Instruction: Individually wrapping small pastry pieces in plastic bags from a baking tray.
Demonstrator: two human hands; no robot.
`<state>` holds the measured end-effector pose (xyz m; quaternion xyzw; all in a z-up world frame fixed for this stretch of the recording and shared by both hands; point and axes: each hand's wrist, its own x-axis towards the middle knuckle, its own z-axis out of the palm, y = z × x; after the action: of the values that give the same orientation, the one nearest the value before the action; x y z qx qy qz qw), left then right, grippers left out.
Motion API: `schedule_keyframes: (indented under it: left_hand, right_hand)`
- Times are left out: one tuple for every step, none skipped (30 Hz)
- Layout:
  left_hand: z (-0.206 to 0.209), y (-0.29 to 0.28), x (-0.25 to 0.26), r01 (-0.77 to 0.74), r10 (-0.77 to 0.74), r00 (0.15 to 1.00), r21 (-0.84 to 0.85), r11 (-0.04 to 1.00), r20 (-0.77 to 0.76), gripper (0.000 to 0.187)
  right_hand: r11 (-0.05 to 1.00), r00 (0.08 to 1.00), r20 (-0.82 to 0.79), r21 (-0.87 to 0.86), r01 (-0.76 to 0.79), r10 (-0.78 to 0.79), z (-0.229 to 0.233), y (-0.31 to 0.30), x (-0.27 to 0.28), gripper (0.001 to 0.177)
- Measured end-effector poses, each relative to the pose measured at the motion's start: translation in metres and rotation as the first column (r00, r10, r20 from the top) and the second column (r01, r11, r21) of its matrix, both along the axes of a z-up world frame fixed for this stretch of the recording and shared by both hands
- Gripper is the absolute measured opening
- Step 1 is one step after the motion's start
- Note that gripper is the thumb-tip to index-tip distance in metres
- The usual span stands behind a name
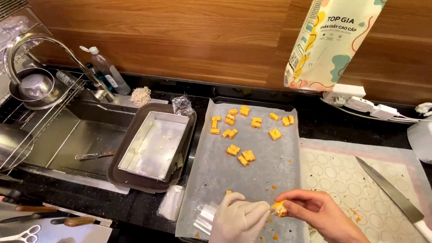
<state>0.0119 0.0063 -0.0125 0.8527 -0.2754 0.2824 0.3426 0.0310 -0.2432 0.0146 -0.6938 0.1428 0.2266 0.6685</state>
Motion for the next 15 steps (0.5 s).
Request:
schedule_keyframes:
  left_hand:
    - [0.001, -0.001, 0.0, 0.002, -0.001, 1.0, 0.003, 1.0, -0.014, 0.028]
    - [0.001, -0.002, 0.0, 0.003, -0.003, 1.0, 0.006, 1.0, -0.027, 0.028]
    - [0.001, -0.003, 0.001, 0.004, -0.004, 1.0, 0.005, 1.0, -0.028, 0.028]
    - [0.001, -0.004, 0.002, -0.017, 0.017, 1.0, -0.041, 0.999, -0.018, 0.027]
    - [0.0, -0.004, 0.004, -0.039, 0.038, 0.999, -0.086, 0.996, -0.007, 0.029]
    - [0.004, -0.003, 0.002, -0.039, 0.039, 0.999, -0.086, 0.996, -0.006, 0.029]
    - [0.007, -0.002, 0.0, -0.084, 0.067, 0.993, -0.178, 0.98, -0.097, 0.027]
    - [0.01, -0.002, -0.003, -0.134, 0.085, 0.978, -0.265, 0.955, -0.191, 0.026]
    - [0.01, -0.002, -0.001, -0.137, 0.087, 0.978, -0.264, 0.955, -0.191, 0.026]
    - [0.011, -0.002, 0.001, -0.149, 0.108, 0.981, -0.266, 0.952, -0.164, 0.025]
    - [0.011, -0.002, 0.003, -0.161, 0.128, 0.982, -0.267, 0.95, -0.137, 0.024]
    - [0.009, 0.001, 0.002, -0.162, 0.13, 0.982, -0.265, 0.95, -0.136, 0.024]
    - [0.008, 0.002, 0.001, -0.139, 0.105, 0.978, -0.194, 0.971, -0.179, 0.027]
    - [0.007, 0.003, 0.001, -0.112, 0.082, 0.971, -0.123, 0.986, -0.223, 0.03]
    - [0.004, 0.004, 0.002, -0.11, 0.08, 0.972, -0.123, 0.986, -0.223, 0.03]
  right_hand:
    - [0.985, 0.997, -0.034, 0.153, 0.075, -0.071, -0.009, 0.0, -0.001, 0.032]
    - [0.942, 0.988, -0.077, 0.299, 0.152, -0.135, -0.017, 0.0, -0.002, 0.032]
    - [0.942, 0.988, -0.077, 0.299, 0.153, -0.136, -0.023, 0.0, -0.004, 0.032]
    - [0.917, 0.984, -0.113, 0.362, 0.168, -0.136, -0.028, 0.0, -0.005, 0.033]
    - [0.887, 0.98, -0.148, 0.424, 0.184, -0.132, -0.033, 0.001, -0.005, 0.033]
    - [0.887, 0.98, -0.147, 0.424, 0.183, -0.132, -0.035, 0.006, -0.007, 0.033]
    - [0.884, 0.975, -0.125, 0.414, 0.218, -0.182, -0.036, 0.01, -0.008, 0.034]
    - [0.879, 0.967, -0.103, 0.404, 0.253, -0.232, -0.037, 0.015, -0.009, 0.035]
    - [0.879, 0.968, -0.103, 0.404, 0.251, -0.229, -0.026, 0.022, -0.008, 0.035]
    - [0.903, 0.961, -0.064, 0.328, 0.276, -0.271, -0.015, 0.029, -0.008, 0.038]
    - [0.919, 0.951, -0.021, 0.251, 0.304, -0.309, -0.005, 0.036, -0.008, 0.045]
    - [0.919, 0.952, -0.021, 0.253, 0.302, -0.307, -0.003, 0.038, -0.006, 0.045]
    - [0.93, 0.949, -0.026, 0.196, 0.312, -0.313, -0.001, 0.039, -0.005, 0.042]
    - [0.937, 0.947, -0.031, 0.139, 0.32, -0.319, 0.001, 0.04, -0.005, 0.04]
    - [0.936, 0.947, -0.031, 0.139, 0.322, -0.321, -0.009, 0.035, -0.004, 0.04]
